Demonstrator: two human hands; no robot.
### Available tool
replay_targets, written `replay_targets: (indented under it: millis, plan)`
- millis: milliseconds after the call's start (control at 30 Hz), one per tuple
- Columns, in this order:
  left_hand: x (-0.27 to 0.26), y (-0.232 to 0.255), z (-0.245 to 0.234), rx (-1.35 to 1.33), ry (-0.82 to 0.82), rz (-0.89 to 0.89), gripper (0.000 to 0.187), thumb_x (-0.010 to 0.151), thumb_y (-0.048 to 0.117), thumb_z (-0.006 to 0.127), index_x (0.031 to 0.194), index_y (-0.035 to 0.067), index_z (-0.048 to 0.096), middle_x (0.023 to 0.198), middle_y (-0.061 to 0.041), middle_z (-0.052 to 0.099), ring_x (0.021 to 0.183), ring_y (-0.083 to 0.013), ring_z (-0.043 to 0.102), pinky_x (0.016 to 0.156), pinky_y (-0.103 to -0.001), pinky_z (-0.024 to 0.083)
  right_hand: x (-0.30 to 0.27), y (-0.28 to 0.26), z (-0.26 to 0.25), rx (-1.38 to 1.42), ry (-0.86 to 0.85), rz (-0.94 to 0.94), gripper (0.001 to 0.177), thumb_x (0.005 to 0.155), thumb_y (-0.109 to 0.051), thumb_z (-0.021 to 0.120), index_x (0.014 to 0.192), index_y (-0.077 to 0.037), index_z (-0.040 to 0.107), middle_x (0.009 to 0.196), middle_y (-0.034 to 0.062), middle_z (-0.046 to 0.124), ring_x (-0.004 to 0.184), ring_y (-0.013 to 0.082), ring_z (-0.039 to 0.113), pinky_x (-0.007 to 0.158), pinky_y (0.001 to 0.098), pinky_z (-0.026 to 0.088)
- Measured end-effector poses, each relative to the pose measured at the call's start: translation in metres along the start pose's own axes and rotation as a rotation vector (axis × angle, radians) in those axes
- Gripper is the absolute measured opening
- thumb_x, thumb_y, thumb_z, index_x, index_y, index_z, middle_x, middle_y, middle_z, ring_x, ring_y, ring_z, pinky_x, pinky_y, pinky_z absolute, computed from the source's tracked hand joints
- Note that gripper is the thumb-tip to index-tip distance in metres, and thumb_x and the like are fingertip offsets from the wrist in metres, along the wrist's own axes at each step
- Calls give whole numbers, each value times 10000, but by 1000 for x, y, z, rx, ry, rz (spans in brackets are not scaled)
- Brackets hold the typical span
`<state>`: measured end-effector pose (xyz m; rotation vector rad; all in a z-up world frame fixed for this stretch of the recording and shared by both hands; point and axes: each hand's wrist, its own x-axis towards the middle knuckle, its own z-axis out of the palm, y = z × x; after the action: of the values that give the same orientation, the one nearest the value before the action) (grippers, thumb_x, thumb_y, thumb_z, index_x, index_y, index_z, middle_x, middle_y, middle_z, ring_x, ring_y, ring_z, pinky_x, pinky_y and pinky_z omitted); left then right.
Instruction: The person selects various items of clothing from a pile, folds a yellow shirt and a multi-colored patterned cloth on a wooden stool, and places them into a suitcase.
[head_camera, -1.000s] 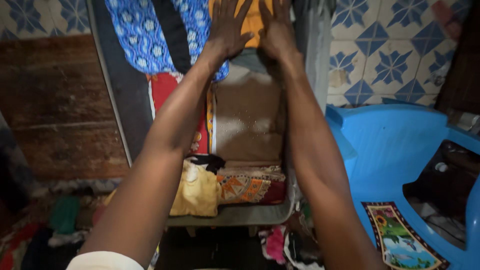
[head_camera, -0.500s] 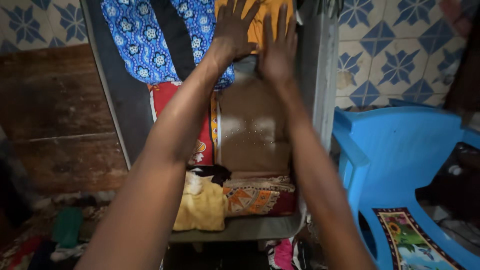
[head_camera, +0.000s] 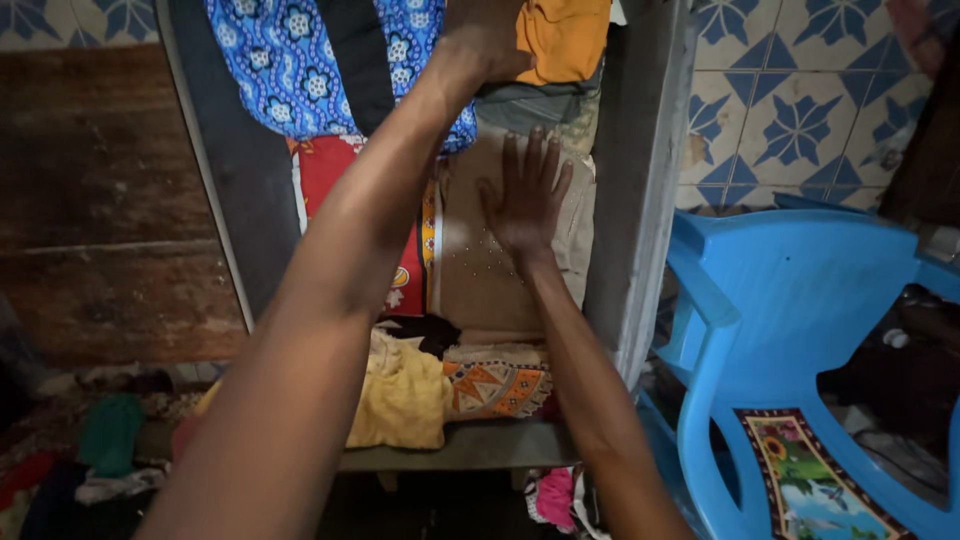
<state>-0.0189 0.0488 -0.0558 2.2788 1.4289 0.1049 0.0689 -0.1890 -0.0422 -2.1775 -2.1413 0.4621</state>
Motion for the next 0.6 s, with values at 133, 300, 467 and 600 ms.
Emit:
replay_targets:
  millis: [133, 300, 467, 600]
  plan:
    - [-38, 39, -8, -263, -63, -126, 421, 988, 368, 695, 1272, 58, 678, 1193, -194, 731, 1146, -334, 705, 1029, -481, 536, -4, 3, -4, -2, -53, -10, 725, 1032, -542, 561, 1582, -106, 377, 1646, 243, 268, 1521, 482, 220, 1185, 691, 171]
    - [-179, 86, 9, -338, 340, 74, 770, 1037, 296, 674, 1655, 97, 260, 1721, -211, 217, 1620, -385, 171, 1330, -581, 112, -6, 16, 11, 153, 154, -127, 856, 941, -530, 633, 1589, -71, 313, 1625, 246, 251, 1497, 488, 201, 1164, 705, 162]
    - [-313, 101, 64, -224, 45, -185, 845, 949, 331, 617, 1622, -17, 243, 1698, -236, 200, 1585, -367, 140, 1222, -608, 69, 6, 20, 9, 100, -116, -44, 824, 974, -471, 638, 1636, -128, 288, 1693, 237, 165, 1551, 477, 106, 1192, 706, 90]
    - [-379, 88, 81, -415, 50, -88, 782, 922, 293, 651, 1575, 12, 327, 1654, -248, 245, 1552, -421, 162, 1265, -561, 157, 7, 16, -23, 207, -231, -51, 866, 941, -500, 642, 1577, -72, 240, 1660, 264, 81, 1511, 506, 9, 1130, 715, 30]
